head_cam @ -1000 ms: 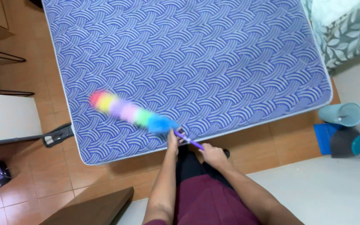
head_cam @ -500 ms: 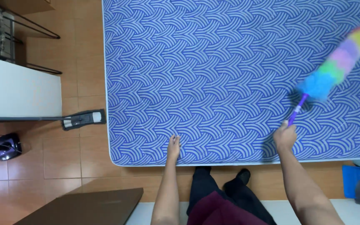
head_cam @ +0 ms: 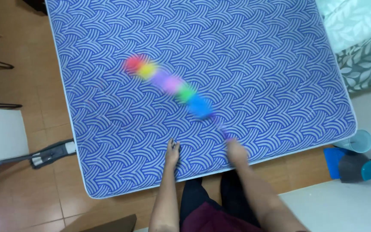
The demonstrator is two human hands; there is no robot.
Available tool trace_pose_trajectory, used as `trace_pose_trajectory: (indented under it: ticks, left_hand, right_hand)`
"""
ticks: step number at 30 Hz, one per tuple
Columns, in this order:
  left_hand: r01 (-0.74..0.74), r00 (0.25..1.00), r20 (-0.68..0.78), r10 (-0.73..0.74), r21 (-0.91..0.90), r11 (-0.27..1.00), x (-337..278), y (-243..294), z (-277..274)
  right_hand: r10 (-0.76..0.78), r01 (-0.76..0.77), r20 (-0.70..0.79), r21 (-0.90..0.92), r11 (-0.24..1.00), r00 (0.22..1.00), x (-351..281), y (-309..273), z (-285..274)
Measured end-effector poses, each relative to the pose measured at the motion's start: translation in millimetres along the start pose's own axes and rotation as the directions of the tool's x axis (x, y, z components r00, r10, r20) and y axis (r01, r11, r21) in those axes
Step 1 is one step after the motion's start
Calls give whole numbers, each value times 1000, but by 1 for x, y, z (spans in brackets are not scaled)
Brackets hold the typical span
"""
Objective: Dusting various surfaces in a bedroom, including walls, a picture frame, and furniture, using a handheld duster.
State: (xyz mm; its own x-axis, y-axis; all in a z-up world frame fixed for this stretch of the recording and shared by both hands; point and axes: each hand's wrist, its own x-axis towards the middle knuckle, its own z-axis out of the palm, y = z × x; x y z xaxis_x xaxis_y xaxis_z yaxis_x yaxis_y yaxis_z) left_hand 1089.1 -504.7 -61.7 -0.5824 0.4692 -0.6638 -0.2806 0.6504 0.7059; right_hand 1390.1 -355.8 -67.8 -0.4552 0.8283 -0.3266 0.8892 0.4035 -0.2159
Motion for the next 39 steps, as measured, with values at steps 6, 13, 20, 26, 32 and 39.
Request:
trace_pose_trajectory:
  ticks: [6,13,20,26,32,39]
  left_hand:
    - [-29,995,-86,40,125,992,4,-51,7]
    - [-134,969,-132,209,429,893,-14,-86,84]
    - [-89,994,-23,104,365,927,-80,-44,179]
    - [-239,970,103,219,260,936,-143,-50,190]
    - [-111,984,159,78,206,972,-141,-129,194]
    - [-24,944,327,-34,172,985,-212,-57,253]
  right_hand:
    - [694,-592,-149,415,691,705,54,161,-163]
    - [216,-141,-156,389,910,964,-1,122,-130]
    - [-123,116,29,165,979,992,-94,125,-98]
    - [599,-626,210,94,774,773,-128,398,-108]
    - [817,-770,-111,281,572,566,-163,457,-167]
    - [645,-499,-82,562,660,760,-258,334,-145]
